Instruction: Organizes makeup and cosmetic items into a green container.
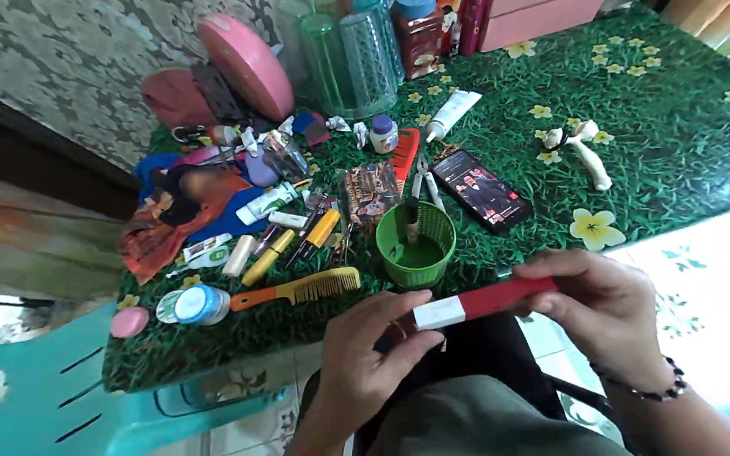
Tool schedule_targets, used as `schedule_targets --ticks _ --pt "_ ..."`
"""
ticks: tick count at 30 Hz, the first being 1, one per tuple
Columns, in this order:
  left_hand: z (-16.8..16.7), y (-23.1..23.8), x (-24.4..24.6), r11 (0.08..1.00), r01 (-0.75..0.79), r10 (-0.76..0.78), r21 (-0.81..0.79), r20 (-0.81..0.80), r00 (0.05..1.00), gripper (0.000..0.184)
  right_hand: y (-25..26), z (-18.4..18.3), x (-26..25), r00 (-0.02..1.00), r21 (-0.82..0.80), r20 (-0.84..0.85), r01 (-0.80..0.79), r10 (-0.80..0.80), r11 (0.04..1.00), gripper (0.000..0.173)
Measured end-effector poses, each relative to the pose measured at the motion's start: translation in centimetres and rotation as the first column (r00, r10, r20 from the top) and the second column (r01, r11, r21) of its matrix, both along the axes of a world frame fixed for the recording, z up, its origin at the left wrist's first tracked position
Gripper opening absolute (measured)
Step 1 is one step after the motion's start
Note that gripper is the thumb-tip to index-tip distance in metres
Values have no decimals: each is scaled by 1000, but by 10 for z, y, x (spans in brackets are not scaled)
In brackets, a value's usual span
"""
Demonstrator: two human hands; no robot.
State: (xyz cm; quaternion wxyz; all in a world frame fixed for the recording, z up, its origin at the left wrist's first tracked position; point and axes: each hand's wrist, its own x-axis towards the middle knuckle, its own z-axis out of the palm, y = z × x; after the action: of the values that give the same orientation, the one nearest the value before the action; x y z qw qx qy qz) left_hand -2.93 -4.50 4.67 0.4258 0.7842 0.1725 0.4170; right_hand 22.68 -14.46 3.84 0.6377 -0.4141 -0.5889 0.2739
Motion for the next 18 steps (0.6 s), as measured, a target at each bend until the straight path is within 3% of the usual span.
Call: schedule_targets --ticks 5,10,14,18 --pt "-5 -2 7 995 26 -16 -100 91 996 26 4 -6 -4 1000 24 -18 -14 14 1000 22" --pt "-7 -3 7 997 -17 23 -71 81 996 24 5 -6 -9 999 8 -35 -9 9 1000 20" --pt "-11 -4 7 999 -48 48 2 93 995 24 6 -6 -11 997 -3 -71 -38 38 999 20" --pt "-11 -6 8 966 -105 102 235 25 995 28 5 -6 -13 984 -25 -165 -75 70 997 21"
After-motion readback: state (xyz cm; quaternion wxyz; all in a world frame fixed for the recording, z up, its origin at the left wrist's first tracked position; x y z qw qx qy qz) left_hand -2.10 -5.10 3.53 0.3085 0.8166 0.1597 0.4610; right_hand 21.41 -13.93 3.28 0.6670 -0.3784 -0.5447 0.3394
